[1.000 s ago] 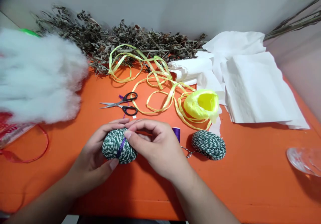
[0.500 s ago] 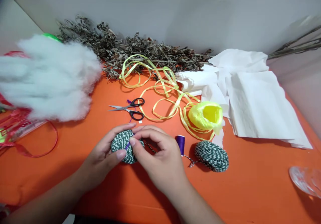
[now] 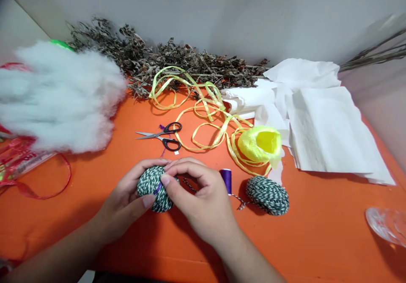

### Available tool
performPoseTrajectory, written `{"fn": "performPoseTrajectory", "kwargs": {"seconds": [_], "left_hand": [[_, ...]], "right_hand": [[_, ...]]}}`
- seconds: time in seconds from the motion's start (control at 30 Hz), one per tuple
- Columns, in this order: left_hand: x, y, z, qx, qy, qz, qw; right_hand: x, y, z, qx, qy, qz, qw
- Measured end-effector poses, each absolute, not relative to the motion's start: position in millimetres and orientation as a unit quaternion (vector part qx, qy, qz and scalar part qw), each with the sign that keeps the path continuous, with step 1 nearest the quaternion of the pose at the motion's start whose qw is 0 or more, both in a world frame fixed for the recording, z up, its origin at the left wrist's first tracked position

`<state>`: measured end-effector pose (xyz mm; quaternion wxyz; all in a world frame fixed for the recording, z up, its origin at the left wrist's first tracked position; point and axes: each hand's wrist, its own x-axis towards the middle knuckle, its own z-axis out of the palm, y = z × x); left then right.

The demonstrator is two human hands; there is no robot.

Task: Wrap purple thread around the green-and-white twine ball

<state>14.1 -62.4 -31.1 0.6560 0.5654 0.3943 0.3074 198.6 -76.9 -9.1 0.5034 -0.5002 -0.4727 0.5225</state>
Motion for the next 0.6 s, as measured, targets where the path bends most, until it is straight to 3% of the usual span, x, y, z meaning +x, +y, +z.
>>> {"fn": "performPoseTrajectory", "kwargs": {"seconds": [0.6], "left_hand": [[14.5, -63.6, -32.8, 0.571, 0.374, 0.316, 0.659]], "right_hand": [[199.9, -78.2, -8.7, -0.494, -0.459, 0.54, 0.505]]}}
